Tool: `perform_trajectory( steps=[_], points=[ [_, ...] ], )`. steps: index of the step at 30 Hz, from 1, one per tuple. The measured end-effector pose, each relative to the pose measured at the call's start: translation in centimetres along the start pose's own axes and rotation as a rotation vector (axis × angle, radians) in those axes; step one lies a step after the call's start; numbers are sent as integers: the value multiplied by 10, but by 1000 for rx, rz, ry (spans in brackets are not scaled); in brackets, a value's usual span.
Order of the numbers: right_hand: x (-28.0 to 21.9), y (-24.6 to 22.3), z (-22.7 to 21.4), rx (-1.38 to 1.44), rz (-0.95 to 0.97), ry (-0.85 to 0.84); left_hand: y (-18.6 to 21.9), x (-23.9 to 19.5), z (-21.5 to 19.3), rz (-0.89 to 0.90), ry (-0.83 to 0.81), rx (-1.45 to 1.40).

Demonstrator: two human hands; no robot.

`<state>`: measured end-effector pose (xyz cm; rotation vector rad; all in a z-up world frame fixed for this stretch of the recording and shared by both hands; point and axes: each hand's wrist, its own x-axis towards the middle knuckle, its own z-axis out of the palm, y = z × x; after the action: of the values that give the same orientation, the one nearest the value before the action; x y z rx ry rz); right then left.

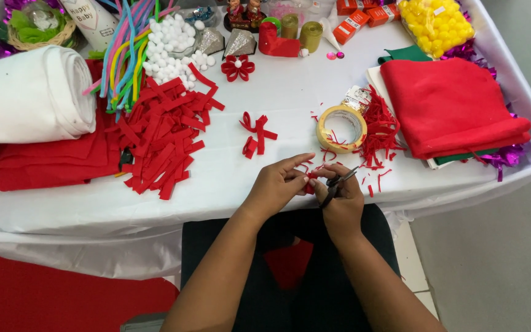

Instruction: The person uses scissors to cut small strips of red fabric into smaller pieces on a white table. They repeatedly pick up fabric strips, cut them, and place the cut pieces on the table. The workspace contains various craft supplies including tape, pom-poms, and additional fabric.

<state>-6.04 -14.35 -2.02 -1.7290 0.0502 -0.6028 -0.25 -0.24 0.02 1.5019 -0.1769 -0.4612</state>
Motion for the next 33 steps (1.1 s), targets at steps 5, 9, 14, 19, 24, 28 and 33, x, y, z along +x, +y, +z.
perform_trajectory(
  steps=[5,9,14,19,24,28,33],
  points=[
    [-3,10,-1,74,41,14,9,-8,-4,26,-91,109],
    [-1,12,-2,130,64,19,16,-12,-4,63,-171,166],
    [-1,15,-5,174,74,26,0,-9,2,118,-53,216],
    [1,37,-18,212,60,-27,-17,-3,6,292,183,172],
    [0,34,-19,283,113,-71,-24,2,3,411,340,151],
    [1,30,-16,221,139,-123,-16,-6,2,387,369,75],
    [3,6,-15,-39,406,-115,-6,-9,1,318,411,55]
  ],
)
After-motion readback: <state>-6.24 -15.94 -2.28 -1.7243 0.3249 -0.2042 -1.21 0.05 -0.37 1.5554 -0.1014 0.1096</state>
